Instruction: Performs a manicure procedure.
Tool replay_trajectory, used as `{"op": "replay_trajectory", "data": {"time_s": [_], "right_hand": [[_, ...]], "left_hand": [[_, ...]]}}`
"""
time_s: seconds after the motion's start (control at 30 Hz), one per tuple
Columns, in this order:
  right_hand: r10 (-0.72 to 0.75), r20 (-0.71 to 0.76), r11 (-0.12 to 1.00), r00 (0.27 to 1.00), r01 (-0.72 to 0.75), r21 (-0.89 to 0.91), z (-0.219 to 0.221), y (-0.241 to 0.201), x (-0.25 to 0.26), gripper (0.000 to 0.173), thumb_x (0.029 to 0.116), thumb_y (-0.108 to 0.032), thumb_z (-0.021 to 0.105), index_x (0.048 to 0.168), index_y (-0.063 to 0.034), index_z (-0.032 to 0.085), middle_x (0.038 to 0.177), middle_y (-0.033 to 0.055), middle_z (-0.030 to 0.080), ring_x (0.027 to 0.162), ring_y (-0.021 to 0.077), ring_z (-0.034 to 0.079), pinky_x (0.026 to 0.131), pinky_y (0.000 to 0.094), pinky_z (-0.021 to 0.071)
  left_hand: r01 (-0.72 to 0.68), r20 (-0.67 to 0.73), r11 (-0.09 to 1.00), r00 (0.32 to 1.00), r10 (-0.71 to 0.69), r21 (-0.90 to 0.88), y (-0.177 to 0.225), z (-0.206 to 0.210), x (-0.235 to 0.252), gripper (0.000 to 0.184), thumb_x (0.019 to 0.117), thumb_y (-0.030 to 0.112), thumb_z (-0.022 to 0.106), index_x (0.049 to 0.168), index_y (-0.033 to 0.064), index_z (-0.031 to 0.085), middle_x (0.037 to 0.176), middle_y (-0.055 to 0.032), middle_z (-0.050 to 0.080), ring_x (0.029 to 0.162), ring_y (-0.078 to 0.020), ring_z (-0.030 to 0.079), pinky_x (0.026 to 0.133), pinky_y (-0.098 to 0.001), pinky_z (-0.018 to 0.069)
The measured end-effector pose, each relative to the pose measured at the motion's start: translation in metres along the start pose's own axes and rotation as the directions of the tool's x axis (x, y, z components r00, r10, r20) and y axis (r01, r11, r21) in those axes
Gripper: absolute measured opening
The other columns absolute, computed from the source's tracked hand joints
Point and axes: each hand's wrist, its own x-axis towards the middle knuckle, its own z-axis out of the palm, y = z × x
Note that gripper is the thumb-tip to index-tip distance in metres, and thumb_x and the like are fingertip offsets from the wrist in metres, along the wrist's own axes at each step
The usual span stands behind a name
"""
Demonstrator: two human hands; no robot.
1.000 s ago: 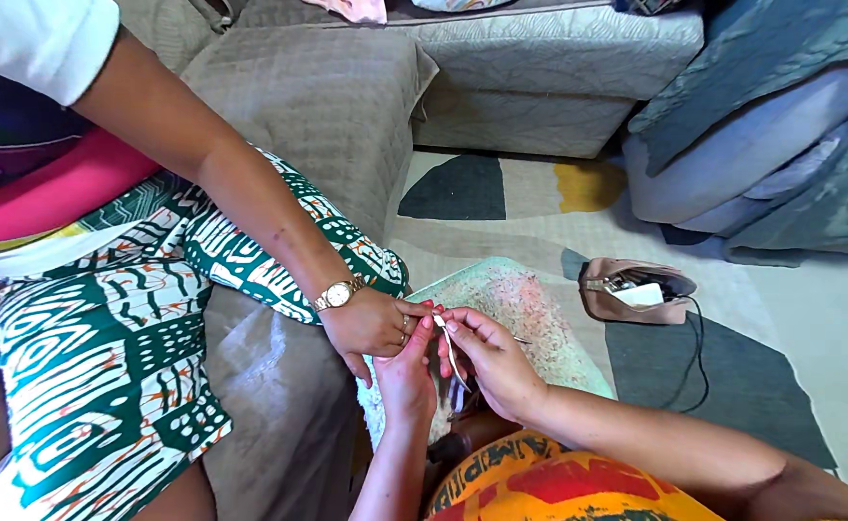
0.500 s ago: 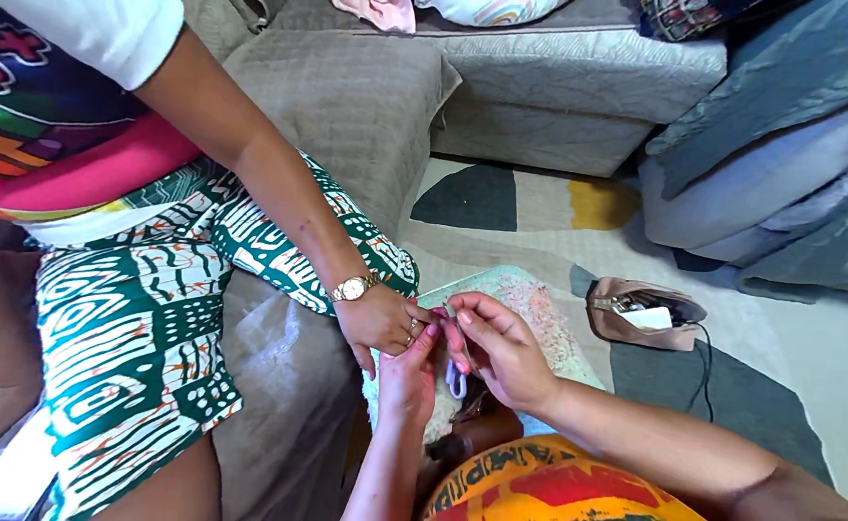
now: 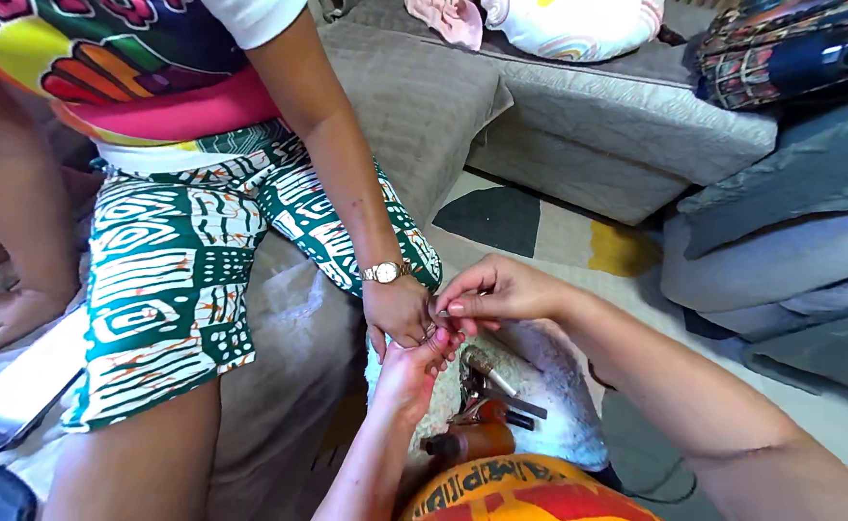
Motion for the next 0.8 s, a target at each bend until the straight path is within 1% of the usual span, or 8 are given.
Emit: {"op": "replay_trajectory", "data": {"time_s": [0.03,0.1,0.13,0.2,0.37,0.57,0.7,0.8], "right_hand": [[0.066,0.063,0.995,0.996,-0.061,-0.079,-0.011,-0.005,-0.001,0.021,0.1036,-0.012,0.059,0.108,0.0022,0.074,0.071,-0.0016,0.07,0.053,-0.0028,0.057,0.049,0.0141,0.047],[0.224,0.139,0.957,0.965,-0.191,-0.219,-0.022,-0.017,-0.001,0.019,0.1024,-0.009,0.06,0.105,0.0011,0.075,0.072,-0.0005,0.071,0.055,0.0004,0.06,0.053,0.0171,0.0516],[0.282,0.159,0.934,0.946,-0.233,-0.272,-0.024,-0.021,0.0,0.018,0.1022,-0.009,0.06,0.104,0.0006,0.075,0.072,-0.0002,0.07,0.056,0.0011,0.061,0.055,0.0179,0.0524],[0.352,0.187,0.896,0.917,-0.273,-0.35,-0.023,-0.026,0.003,0.018,0.1026,-0.01,0.06,0.104,-0.0004,0.076,0.072,0.0006,0.069,0.058,0.0014,0.061,0.057,0.0185,0.0525],[0.421,0.203,0.839,0.884,-0.294,-0.458,-0.02,-0.032,0.012,0.02,0.1038,-0.01,0.058,0.104,-0.0017,0.076,0.074,0.0027,0.068,0.059,0.0036,0.06,0.058,0.0215,0.0516],[0.423,0.216,0.808,0.88,-0.258,-0.53,-0.02,-0.031,0.02,0.019,0.103,-0.011,0.06,0.101,-0.0036,0.078,0.072,0.0024,0.069,0.059,0.0042,0.061,0.058,0.0221,0.0526],[0.476,0.213,0.757,0.853,-0.274,-0.594,-0.018,-0.039,0.026,0.02,0.1037,-0.012,0.06,0.102,-0.0049,0.078,0.073,0.0025,0.069,0.059,0.0056,0.061,0.061,0.0243,0.053],[0.482,0.219,0.739,0.848,-0.26,-0.622,-0.018,-0.041,0.029,0.019,0.1028,-0.011,0.061,0.101,-0.0053,0.079,0.071,0.0024,0.069,0.058,0.0056,0.061,0.06,0.0244,0.0528]], "left_hand": [[0.006,-0.002,1.0,1.0,-0.006,-0.005,0.0,0.001,0.0,0.009,0.0955,-0.003,0.061,0.102,-0.003,0.066,0.089,-0.0161,0.072,0.076,-0.0174,0.071,0.068,-0.0276,0.0592],[0.02,-0.012,1.0,1.0,-0.02,-0.002,0.002,0.002,0.001,0.008,0.0969,-0.003,0.059,0.101,-0.0035,0.066,0.089,-0.016,0.073,0.076,-0.0175,0.072,0.069,-0.0278,0.0597],[0.022,-0.016,1.0,1.0,-0.022,-0.002,0.002,0.003,0.001,0.008,0.0975,-0.003,0.059,0.101,-0.0036,0.066,0.088,-0.0158,0.073,0.075,-0.0174,0.072,0.069,-0.0277,0.0596],[0.019,-0.022,1.0,1.0,-0.019,-0.001,0.001,0.004,0.001,0.008,0.0981,-0.004,0.057,0.101,-0.0038,0.065,0.087,-0.0155,0.073,0.074,-0.0172,0.071,0.068,-0.0276,0.0594],[0.015,-0.04,1.0,0.999,-0.015,-0.001,0.001,0.005,0.003,0.008,0.0989,-0.003,0.057,0.101,-0.0035,0.065,0.086,-0.0157,0.072,0.074,-0.0174,0.071,0.068,-0.0281,0.0594],[0.024,-0.064,1.0,0.998,-0.024,-0.003,0.001,0.006,0.003,0.005,0.0982,-0.003,0.06,0.1,-0.0048,0.064,0.086,-0.0169,0.072,0.074,-0.0178,0.071,0.066,-0.0274,0.059],[0.018,-0.068,1.0,0.998,-0.017,0.0,0.002,0.007,0.003,0.004,0.0971,-0.003,0.061,0.098,-0.0046,0.065,0.086,-0.0171,0.073,0.072,-0.017,0.071,0.064,-0.0261,0.0582],[0.012,-0.079,1.0,0.997,-0.013,-0.008,0.002,0.008,0.003,0.004,0.0963,-0.004,0.062,0.098,-0.0044,0.065,0.085,-0.0169,0.072,0.072,-0.017,0.071,0.064,-0.0261,0.0585]]}}
